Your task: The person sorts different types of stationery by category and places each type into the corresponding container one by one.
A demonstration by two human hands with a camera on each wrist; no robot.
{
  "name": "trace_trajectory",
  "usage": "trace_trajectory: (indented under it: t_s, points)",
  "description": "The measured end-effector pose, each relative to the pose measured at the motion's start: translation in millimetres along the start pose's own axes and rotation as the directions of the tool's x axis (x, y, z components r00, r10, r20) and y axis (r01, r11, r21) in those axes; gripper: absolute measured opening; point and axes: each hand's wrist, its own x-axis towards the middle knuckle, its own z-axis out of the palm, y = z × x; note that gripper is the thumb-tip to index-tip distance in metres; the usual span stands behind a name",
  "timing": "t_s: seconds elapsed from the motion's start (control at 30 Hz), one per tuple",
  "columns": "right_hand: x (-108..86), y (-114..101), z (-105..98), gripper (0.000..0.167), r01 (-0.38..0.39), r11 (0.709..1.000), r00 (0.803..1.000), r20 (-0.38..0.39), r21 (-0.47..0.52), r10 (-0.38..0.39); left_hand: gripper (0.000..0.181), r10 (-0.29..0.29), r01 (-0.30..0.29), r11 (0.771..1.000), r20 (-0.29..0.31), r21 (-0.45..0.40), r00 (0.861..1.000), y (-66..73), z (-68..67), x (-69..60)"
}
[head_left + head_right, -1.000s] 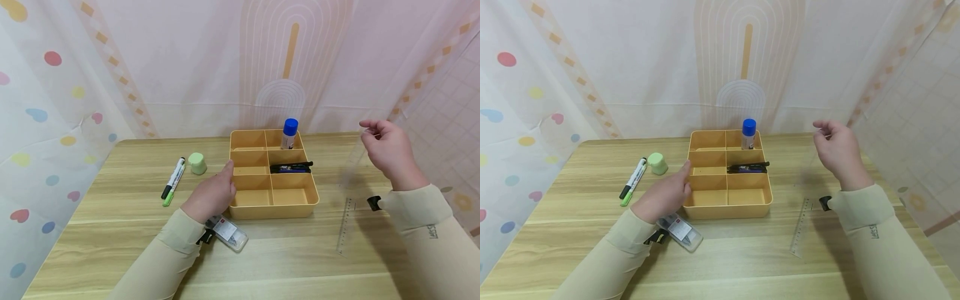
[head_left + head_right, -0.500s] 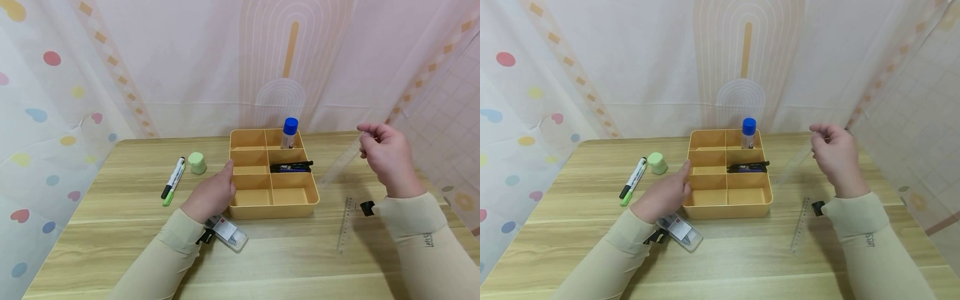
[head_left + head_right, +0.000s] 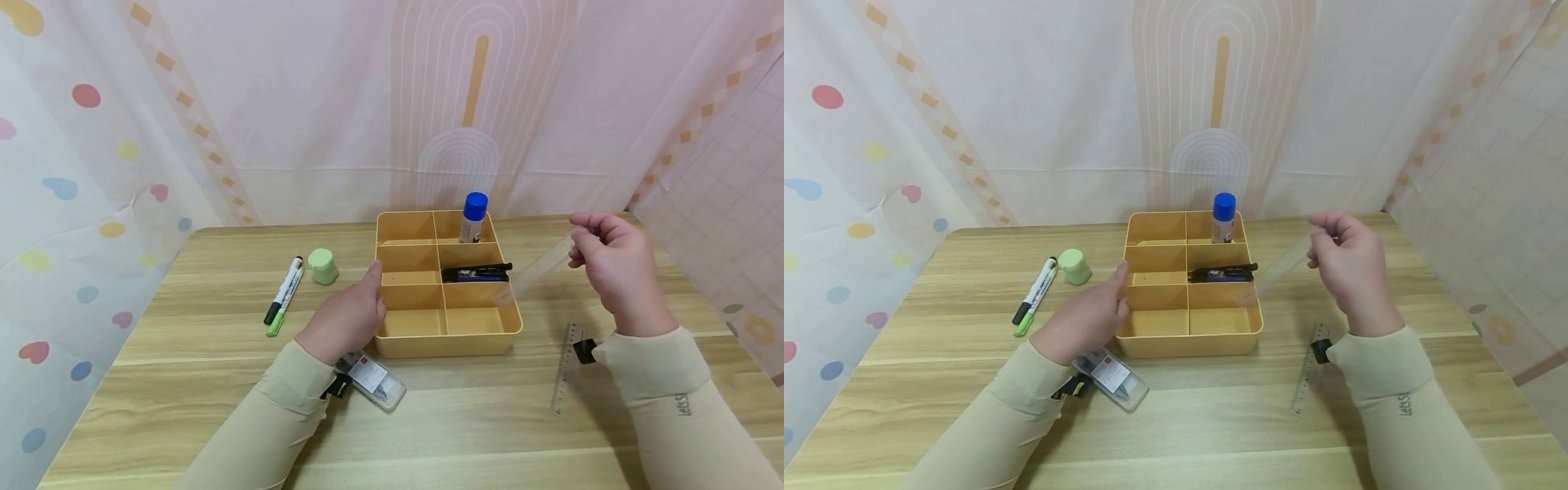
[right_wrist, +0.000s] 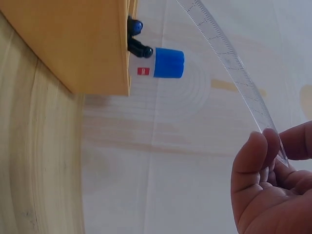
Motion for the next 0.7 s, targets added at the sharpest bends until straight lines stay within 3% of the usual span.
trace_trajectory:
  t_s: [0.4, 0.6, 0.7]
  points:
    - [-8.6, 4, 11, 0.013, 0.003, 0.989, 1.000, 0.024, 0.147, -0.007, 0.069, 0.001, -0.001, 1.000, 0.001, -0.011, 1.000, 0.3, -0.1, -0.2]
    - [-11.1, 7, 15, 0.012, 0.000, 1.000, 0.999, 0.044, 0.016, -0.001, 0.069, 0.006, -0.006, 1.000, -0.003, -0.006, 1.000, 0.0, 0.2, -0.4]
    - [-11.0, 8, 17, 0.012, 0.004, 1.000, 0.998, 0.059, 0.002, -0.004, 0.069, 0.002, -0.002, 1.000, -0.003, -0.009, 1.000, 0.3, -0.3, -0.6]
